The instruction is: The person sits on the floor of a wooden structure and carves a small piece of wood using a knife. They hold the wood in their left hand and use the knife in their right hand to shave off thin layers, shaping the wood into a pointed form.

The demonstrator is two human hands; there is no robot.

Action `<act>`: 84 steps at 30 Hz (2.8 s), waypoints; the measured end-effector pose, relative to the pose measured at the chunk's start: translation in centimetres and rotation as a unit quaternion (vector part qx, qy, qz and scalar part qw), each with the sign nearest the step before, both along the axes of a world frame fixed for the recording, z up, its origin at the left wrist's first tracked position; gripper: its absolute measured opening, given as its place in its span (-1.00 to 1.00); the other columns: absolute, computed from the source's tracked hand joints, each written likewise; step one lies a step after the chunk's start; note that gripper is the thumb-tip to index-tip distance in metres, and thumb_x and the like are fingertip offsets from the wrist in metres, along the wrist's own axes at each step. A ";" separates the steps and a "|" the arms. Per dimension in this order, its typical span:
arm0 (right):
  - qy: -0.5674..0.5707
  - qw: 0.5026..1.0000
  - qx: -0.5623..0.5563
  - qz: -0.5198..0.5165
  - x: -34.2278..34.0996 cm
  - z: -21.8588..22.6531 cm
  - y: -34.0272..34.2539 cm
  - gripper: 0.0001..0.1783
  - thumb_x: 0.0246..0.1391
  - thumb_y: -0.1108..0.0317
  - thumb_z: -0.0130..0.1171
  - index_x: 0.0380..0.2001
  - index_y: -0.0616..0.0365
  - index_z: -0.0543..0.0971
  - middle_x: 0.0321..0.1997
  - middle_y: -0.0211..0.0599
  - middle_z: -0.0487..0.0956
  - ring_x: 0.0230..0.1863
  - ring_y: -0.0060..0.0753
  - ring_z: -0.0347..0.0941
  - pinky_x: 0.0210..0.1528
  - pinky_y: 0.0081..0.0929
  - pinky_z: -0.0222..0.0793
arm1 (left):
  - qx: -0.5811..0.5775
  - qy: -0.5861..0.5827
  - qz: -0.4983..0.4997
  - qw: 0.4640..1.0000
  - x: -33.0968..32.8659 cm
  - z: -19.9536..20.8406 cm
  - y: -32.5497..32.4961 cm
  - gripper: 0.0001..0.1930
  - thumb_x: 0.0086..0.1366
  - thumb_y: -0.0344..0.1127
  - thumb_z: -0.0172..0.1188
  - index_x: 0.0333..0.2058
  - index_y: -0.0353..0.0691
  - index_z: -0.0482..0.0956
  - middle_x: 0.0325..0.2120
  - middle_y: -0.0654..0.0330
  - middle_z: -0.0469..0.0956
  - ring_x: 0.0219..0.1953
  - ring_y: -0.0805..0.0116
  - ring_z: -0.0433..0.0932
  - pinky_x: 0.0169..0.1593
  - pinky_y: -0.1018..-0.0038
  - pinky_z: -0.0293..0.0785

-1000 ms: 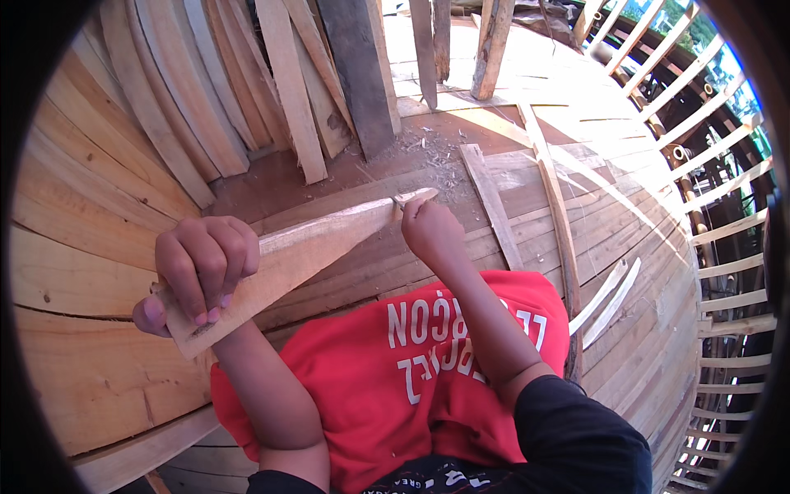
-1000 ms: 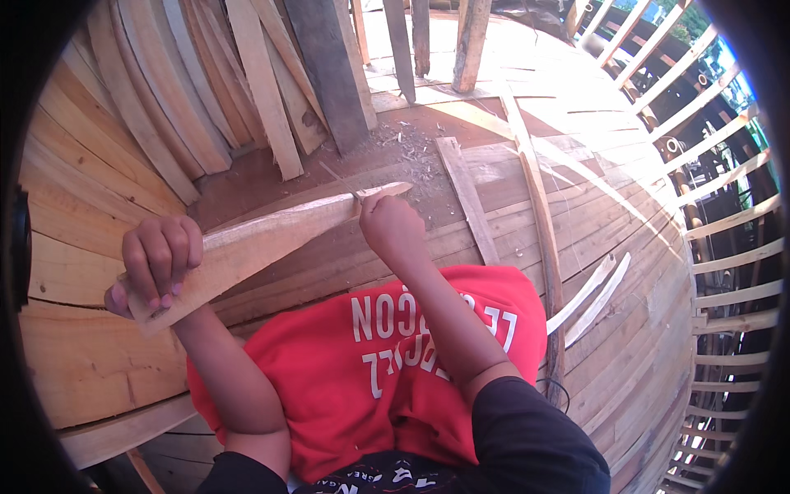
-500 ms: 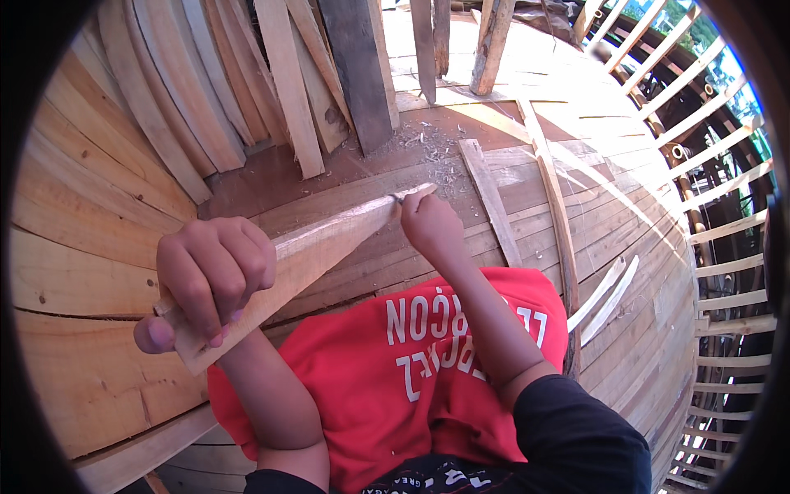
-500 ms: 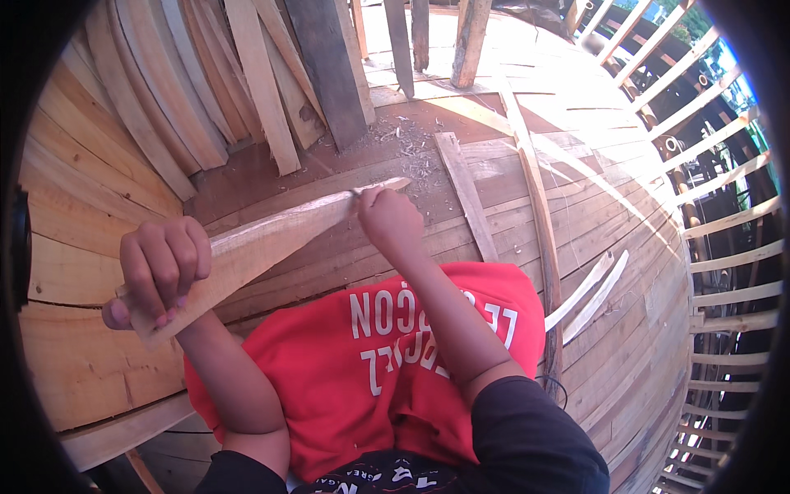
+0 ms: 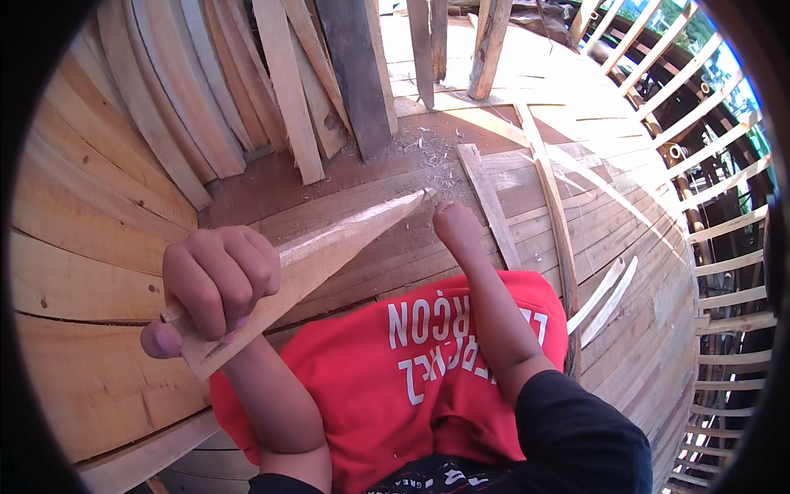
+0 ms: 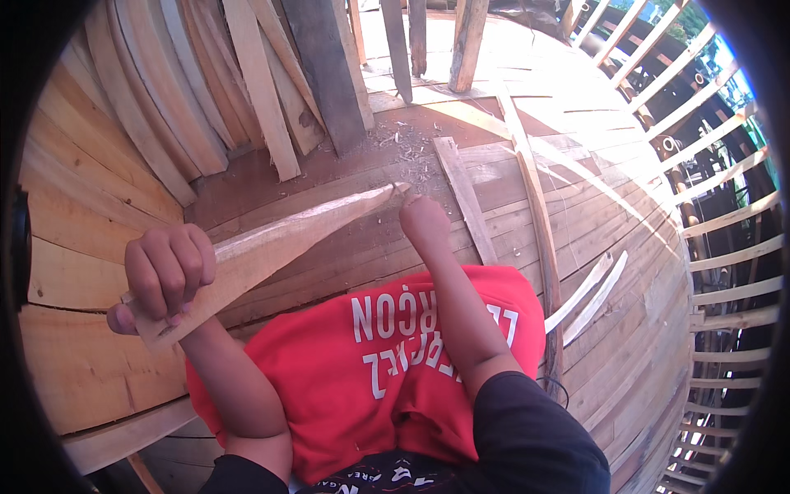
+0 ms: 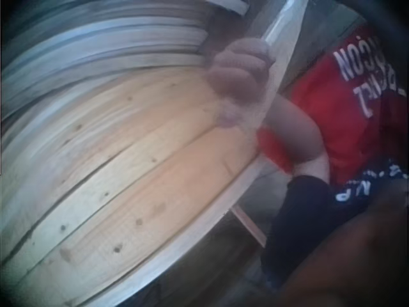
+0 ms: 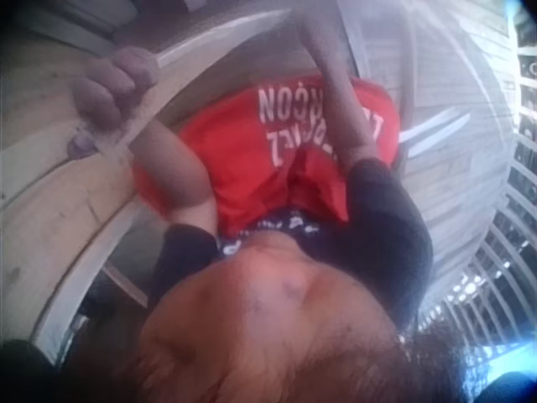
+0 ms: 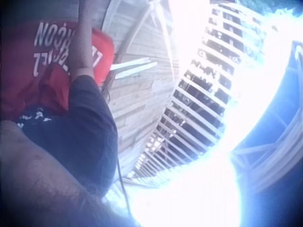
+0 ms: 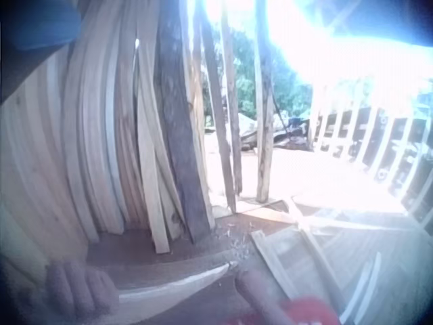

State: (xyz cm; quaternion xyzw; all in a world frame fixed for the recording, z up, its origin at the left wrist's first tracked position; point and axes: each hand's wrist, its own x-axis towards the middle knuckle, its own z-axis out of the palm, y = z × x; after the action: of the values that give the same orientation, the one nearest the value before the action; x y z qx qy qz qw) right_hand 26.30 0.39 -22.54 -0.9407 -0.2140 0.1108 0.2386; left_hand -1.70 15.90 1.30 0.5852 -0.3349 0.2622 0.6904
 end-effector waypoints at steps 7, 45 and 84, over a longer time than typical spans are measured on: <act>0.020 0.998 0.027 0.048 -4.8 5.5 1.8 -0.38 0.23 0.05 -0.28 -0.44 0.36 0.64 -0.35 0.24 0.61 -0.23 0.31 0.55 -0.10 0.05 0.46 | -0.004 -0.009 0.016 1.000 -0.5 -0.2 0.2 -0.50 0.18 0.03 0.04 -0.85 -0.05 0.22 -0.91 0.45 0.24 -0.85 0.54 0.08 -0.68 0.60 0.00; 0.024 0.993 0.035 0.108 -10.6 11.5 2.0 -0.38 0.23 0.08 -0.28 -0.50 0.34 0.63 -0.39 0.30 0.58 -0.26 0.34 0.55 -0.10 0.10 0.44 | -0.025 -0.007 0.028 0.999 -1.3 -0.9 1.1 -0.50 0.18 0.03 0.06 -0.84 -0.04 0.24 -0.91 0.45 0.28 -0.86 0.57 0.13 -0.67 0.62 0.02; -0.052 0.993 0.068 0.084 -6.1 4.7 2.1 -0.41 0.24 0.11 -0.23 -0.60 0.33 0.60 -0.52 0.23 0.56 -0.41 0.31 0.53 -0.23 0.11 0.45 | -0.050 -0.014 0.034 0.998 -1.1 -1.5 1.6 -0.52 0.16 0.05 0.06 -0.84 0.00 0.24 -0.91 0.47 0.30 -0.85 0.61 0.18 -0.66 0.65 0.05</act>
State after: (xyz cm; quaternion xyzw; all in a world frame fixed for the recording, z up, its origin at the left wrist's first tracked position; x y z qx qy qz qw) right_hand 20.21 2.51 -17.85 -0.9055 -0.3114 0.0666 0.2805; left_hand -2.77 17.55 -0.21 0.5569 -0.3108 0.3100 0.7051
